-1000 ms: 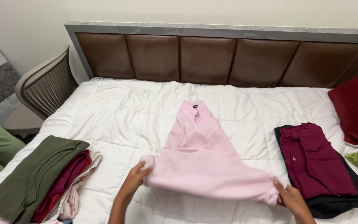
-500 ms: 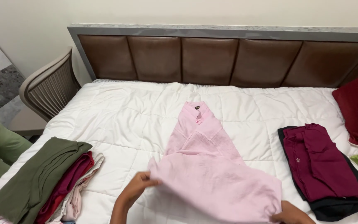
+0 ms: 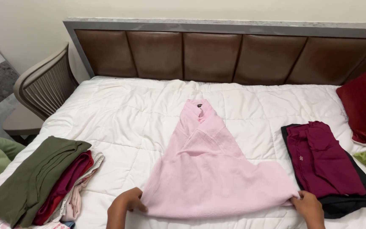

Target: The person folds a pink short-sleeved shirt, a green long-sleeved shirt, and a blue t-shirt on a bed. They smooth each garment, fold the sleeves and body, and place the folded items into a neat stack.

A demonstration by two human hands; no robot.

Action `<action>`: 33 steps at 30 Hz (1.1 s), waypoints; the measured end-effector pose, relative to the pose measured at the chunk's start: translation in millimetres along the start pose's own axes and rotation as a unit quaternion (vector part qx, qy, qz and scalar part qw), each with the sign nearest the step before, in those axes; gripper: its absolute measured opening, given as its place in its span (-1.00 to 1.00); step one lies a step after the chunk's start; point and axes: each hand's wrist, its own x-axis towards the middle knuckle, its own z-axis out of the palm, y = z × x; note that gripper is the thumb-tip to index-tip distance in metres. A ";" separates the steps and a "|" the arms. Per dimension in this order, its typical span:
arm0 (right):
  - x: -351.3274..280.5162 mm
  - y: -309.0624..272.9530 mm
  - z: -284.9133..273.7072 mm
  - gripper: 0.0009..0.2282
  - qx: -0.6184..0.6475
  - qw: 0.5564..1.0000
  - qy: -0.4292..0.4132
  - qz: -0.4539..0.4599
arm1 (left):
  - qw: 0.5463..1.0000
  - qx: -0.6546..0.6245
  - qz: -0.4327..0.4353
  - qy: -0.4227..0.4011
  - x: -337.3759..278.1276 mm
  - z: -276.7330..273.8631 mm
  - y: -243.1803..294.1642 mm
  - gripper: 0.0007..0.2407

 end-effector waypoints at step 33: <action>47.9 63.6 33.4 0.03 -0.031 0.952 -0.304 0.021 | 0.994 -0.042 -0.088 -0.045 7.8 0.0 -43.7 -0.38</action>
